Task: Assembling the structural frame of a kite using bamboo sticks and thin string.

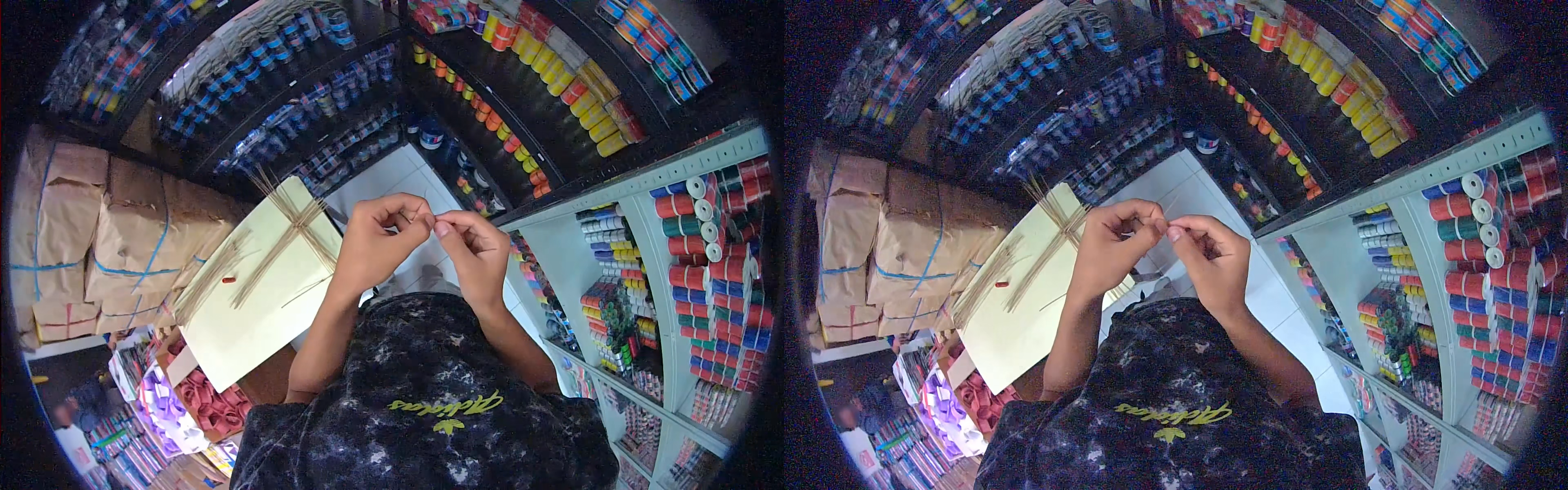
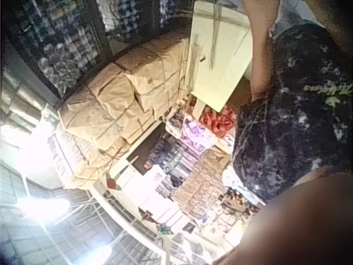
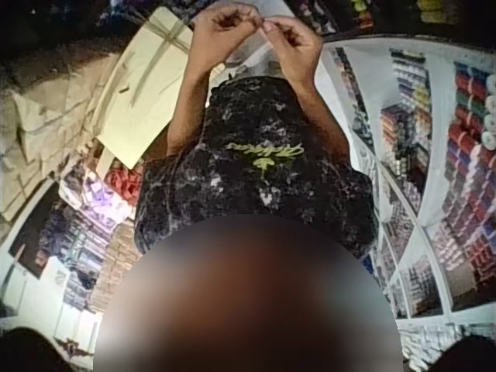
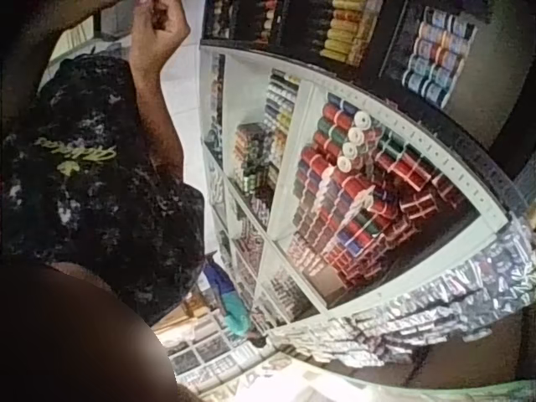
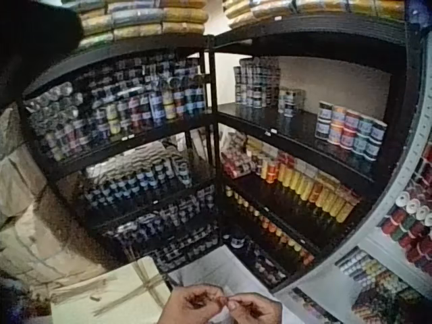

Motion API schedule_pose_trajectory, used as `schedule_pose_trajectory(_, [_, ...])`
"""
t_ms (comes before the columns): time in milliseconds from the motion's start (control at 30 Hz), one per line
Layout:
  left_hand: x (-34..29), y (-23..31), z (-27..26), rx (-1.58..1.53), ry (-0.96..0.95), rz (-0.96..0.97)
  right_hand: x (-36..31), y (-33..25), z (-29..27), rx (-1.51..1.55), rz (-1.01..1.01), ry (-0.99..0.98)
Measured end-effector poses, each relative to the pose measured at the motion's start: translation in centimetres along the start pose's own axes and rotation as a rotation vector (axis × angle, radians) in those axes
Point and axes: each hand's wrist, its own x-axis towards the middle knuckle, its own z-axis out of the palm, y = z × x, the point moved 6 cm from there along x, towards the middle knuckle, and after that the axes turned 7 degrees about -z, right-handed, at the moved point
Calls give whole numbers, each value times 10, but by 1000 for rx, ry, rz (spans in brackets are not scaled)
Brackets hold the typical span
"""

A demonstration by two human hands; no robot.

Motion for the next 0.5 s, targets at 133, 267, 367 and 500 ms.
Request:
schedule_pose_trajectory(133, [0,3,3,47,-2,39,-2,-2,-4,-8,1,6])
schedule_pose_trajectory(267, [1,6,8,97,-8,43,-4,-1,-8,-21,-12,32])
schedule_pose_trajectory(367, [0,6,11,118,-32,38,-5,-2,-13,-49,-11,60])
schedule_pose_trajectory(500, [-2,3,16,93,-91,-19,-6,1,-17,62,64,64])
